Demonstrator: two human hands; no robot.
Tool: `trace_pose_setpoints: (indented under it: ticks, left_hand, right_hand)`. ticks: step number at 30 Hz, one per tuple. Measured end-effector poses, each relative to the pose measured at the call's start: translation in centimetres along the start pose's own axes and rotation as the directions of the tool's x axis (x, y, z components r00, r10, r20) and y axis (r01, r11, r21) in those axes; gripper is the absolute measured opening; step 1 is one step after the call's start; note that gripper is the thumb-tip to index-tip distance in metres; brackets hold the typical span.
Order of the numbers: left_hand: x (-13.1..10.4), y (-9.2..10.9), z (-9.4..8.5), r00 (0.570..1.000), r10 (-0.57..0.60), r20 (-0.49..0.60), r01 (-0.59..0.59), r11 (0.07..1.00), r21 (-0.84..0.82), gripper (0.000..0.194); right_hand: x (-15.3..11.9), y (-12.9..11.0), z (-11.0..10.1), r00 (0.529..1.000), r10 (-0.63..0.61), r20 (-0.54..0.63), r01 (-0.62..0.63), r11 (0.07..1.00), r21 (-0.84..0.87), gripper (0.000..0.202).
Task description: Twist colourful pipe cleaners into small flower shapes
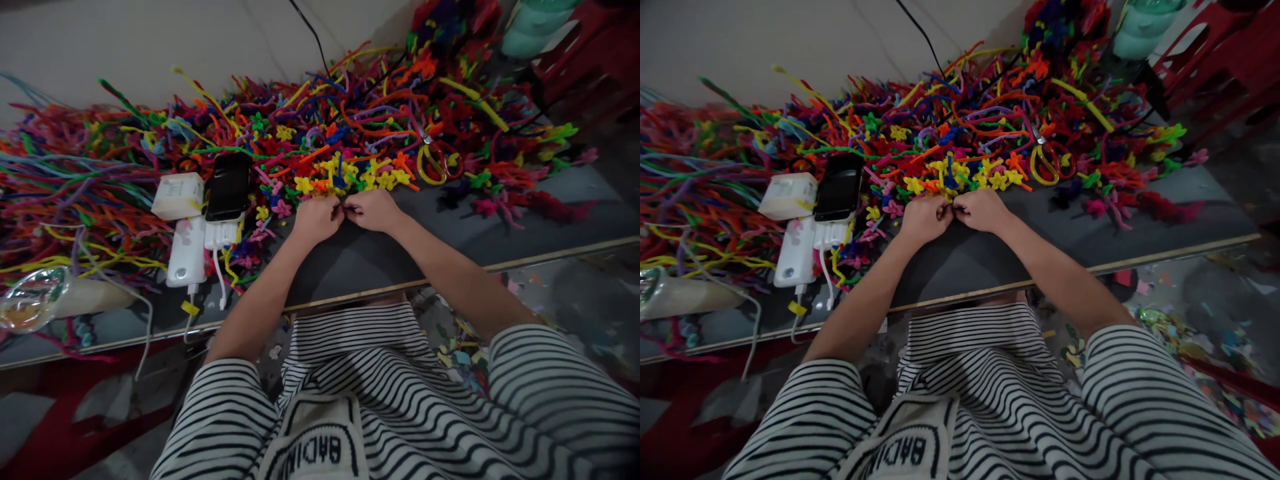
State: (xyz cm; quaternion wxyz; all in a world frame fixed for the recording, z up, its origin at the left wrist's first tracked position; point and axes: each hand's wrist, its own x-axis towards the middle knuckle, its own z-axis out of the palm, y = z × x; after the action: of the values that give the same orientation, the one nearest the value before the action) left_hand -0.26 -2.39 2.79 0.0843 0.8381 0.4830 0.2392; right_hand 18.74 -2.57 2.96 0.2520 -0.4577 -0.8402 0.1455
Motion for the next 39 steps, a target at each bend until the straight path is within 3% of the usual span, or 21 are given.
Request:
trace_pose_setpoints:
  ticks: [2,4,5,7,10,12,16,21,26,29,32,36,39]
  left_hand:
    - [0.1,0.1,0.3,0.983,-0.184,0.012,0.184,0.972,-0.146,0.023]
    - [0.2,-0.2,0.3,0.972,-0.234,0.01,0.227,0.932,-0.284,0.025]
    - [0.2,-0.4,0.2,0.981,-0.194,-0.021,0.178,0.932,-0.315,0.024]
    - [0.2,-1.0,-0.1,0.994,-0.002,-0.107,-0.027,0.963,-0.269,0.023]
    - [0.0,-1.8,-0.5,0.938,0.329,-0.106,-0.336,0.94,-0.061,0.025]
    - [0.1,-2.1,-0.7,0.903,0.424,-0.063,-0.421,0.905,0.052,0.03]
    - [0.6,-2.0,-0.7,0.893,0.45,-0.021,-0.44,0.882,0.17,0.035]
    - [0.7,-1.0,0.3,0.941,0.336,-0.048,-0.326,0.934,0.143,0.03]
    - [0.3,-0.5,1.1,0.985,0.07,-0.155,-0.092,0.986,-0.138,0.02]
    - [0.3,-0.8,1.1,0.991,-0.057,-0.121,0.008,0.928,-0.374,0.017]
    - [0.4,-1.2,1.1,0.99,-0.112,-0.081,0.052,0.844,-0.534,0.017]
    - [0.4,-1.1,1.3,0.987,-0.153,-0.049,0.096,0.805,-0.585,0.015]
    - [0.5,-1.3,1.7,0.97,-0.225,-0.091,0.125,0.784,-0.608,0.016]
  right_hand:
    - [-0.1,-0.5,0.2,0.999,-0.007,-0.032,0.004,0.997,-0.078,0.022]
    - [-0.1,-0.4,0.2,0.998,0.023,-0.064,-0.025,0.999,-0.033,0.025]
    - [0.0,-0.1,0.2,0.997,0.042,-0.068,-0.041,0.999,0.023,0.026]
    - [0.3,0.9,0.2,0.998,0.062,-0.032,-0.056,0.984,0.168,0.026]
    - [0.7,2.4,0.1,0.997,0.039,0.07,-0.062,0.928,0.369,0.03]
    - [0.9,3.0,0.1,0.992,0.029,0.121,-0.081,0.886,0.456,0.035]
    - [1.0,2.9,-0.1,0.987,0.014,0.157,-0.099,0.831,0.547,0.044]
    - [0.6,1.4,-0.4,0.995,0.105,0.0,-0.095,0.907,0.41,0.031]
    - [0.3,0.3,-0.2,0.985,0.128,-0.112,-0.096,0.962,0.254,0.015]
    - [0.4,0.9,0.1,0.982,0.162,-0.092,-0.125,0.939,0.321,0.02]
    - [0.7,1.7,0.5,0.976,0.209,-0.062,-0.164,0.892,0.42,0.029]
    - [0.9,2.0,0.5,0.98,0.195,-0.045,-0.15,0.865,0.478,0.034]
    - [0.9,1.9,0.2,0.989,0.146,-0.01,-0.126,0.885,0.447,0.034]
